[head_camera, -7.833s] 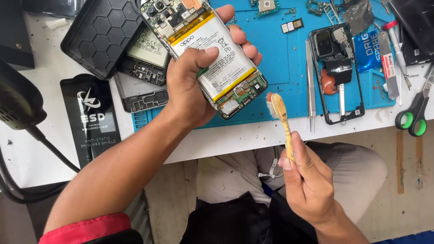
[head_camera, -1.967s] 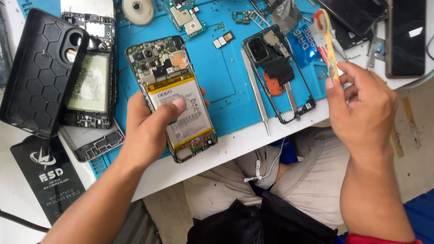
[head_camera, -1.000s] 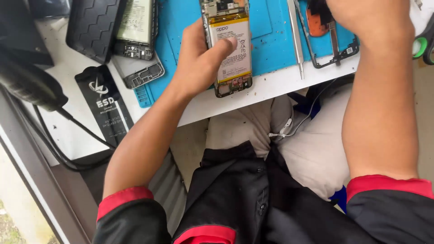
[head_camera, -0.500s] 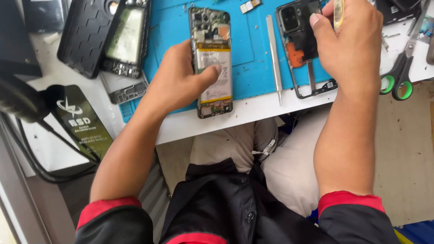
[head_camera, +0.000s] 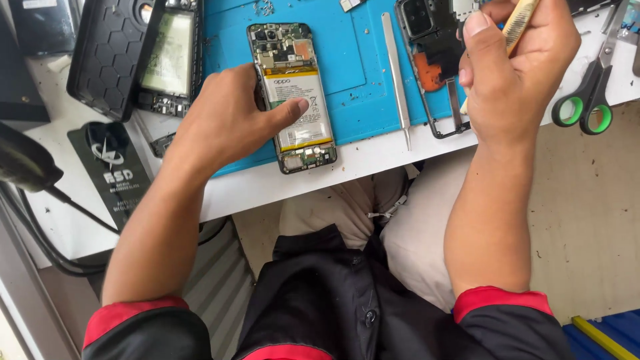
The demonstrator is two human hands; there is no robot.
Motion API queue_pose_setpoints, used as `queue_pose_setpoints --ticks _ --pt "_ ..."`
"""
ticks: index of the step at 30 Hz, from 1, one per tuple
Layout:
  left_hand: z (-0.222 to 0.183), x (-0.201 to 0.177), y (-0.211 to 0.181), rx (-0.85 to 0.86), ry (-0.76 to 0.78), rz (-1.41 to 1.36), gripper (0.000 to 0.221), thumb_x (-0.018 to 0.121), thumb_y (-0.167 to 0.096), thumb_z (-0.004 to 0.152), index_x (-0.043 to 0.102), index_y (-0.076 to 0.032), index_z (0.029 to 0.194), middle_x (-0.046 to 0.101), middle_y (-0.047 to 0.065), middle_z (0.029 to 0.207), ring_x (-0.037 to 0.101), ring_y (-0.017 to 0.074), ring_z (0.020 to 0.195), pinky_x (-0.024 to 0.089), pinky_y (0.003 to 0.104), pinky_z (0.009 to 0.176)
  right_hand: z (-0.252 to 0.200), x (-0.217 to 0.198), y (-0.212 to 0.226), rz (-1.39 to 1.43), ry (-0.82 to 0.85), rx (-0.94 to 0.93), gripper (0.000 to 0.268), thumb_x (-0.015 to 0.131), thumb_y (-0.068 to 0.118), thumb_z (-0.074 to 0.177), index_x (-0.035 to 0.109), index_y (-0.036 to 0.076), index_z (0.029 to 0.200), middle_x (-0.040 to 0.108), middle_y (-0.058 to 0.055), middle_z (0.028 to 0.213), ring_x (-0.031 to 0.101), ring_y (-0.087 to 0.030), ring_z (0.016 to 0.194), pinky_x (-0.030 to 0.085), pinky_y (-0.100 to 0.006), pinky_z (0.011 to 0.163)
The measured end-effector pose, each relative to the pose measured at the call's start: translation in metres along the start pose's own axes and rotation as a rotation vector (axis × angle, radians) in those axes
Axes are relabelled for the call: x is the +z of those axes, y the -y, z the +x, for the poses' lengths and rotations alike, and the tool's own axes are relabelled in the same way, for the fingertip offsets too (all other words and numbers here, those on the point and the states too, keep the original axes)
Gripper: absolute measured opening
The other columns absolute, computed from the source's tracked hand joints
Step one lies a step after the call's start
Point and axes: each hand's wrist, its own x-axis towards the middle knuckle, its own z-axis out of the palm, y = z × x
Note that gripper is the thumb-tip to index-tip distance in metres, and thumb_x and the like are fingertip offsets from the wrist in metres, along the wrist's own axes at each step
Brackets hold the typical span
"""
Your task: Cleaning a mobile phone frame with a brush and inspecting internal components during a repair process.
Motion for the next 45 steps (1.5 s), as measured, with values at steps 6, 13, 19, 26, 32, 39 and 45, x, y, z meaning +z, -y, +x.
queue_pose_setpoints --ticks 6,13,19,26,32,39,45 --pt "-0.001 -0.003 0.007 -0.038 -0.010 0.120 0.068 0.079 -0.056 0.099 0.035 -0.013 0.071 0.043 0.005 0.060 0.038 0.0220 0.061 0.025 0.040 0.053 -0.022 0.006 0.020 0.051 0.006 0.035 0.029 0.060 0.002 0.107 0.056 -0.001 0.135 0.048 -0.009 0.092 0.044 -0.014 0.054 0.039 -0.026 0.049" --pt "0.010 0.011 0.015 0.045 -0.006 0.470 0.071 0.050 -0.073 0.105 0.053 -0.003 0.096 0.067 0.021 0.086 0.060 0.0497 0.075 0.042 0.056 0.061 -0.035 -0.010 0.024 0.383 0.045 0.349 0.041 0.054 0.013 0.099 0.054 0.006 0.139 0.040 0.003 0.088 0.065 -0.020 0.058 0.033 -0.022 0.036" --pt "0.012 0.012 -0.002 0.012 0.055 0.634 0.074 0.032 -0.070 0.111 0.054 0.000 0.109 0.073 0.018 0.087 0.069 0.0465 0.075 0.051 0.055 0.058 -0.044 -0.017 0.023 0.493 0.054 0.398 0.029 0.068 0.013 0.094 0.053 0.007 0.118 0.054 -0.002 0.084 0.057 -0.017 0.044 0.038 -0.025 0.033" --pt "0.004 0.013 -0.009 -0.022 0.058 0.640 0.078 0.030 -0.075 0.110 0.058 -0.002 0.110 0.074 0.019 0.093 0.071 0.0462 0.081 0.052 0.053 0.064 -0.054 -0.006 0.011 0.519 0.163 0.303 0.024 0.067 0.005 0.097 0.047 0.009 0.110 0.068 -0.029 0.104 0.046 -0.016 0.037 0.037 -0.023 0.034" --pt "-0.007 0.032 -0.030 0.816 -0.321 -0.023 0.053 0.066 -0.055 0.096 0.055 -0.006 0.115 0.061 0.010 0.103 0.063 0.0228 0.072 0.048 0.039 0.052 -0.070 0.021 0.015 0.583 0.127 0.269 0.022 0.068 0.000 0.094 0.048 0.009 0.098 0.067 -0.033 0.114 0.052 -0.019 0.039 0.045 -0.025 0.037" --pt "0.015 0.052 -0.029 1.015 0.100 -0.781 0.020 0.072 -0.021 0.101 0.065 -0.010 0.116 0.066 0.008 0.114 0.068 0.0193 0.103 0.061 0.028 0.089 -0.084 0.033 0.017 0.545 0.038 0.193 0.024 0.072 -0.002 0.092 0.053 0.011 0.098 0.059 -0.025 0.115 0.055 -0.015 0.049 0.054 -0.022 0.044" --pt "0.016 0.066 -0.020 0.936 0.328 -1.141 0.020 0.073 -0.020 0.102 0.067 -0.012 0.118 0.067 0.003 0.111 0.067 0.0135 0.099 0.062 0.026 0.092 -0.083 0.043 0.032 0.662 0.069 0.199 0.023 0.071 -0.001 0.094 0.055 0.013 0.101 0.055 -0.015 0.108 0.067 -0.023 0.070 0.054 -0.021 0.045"
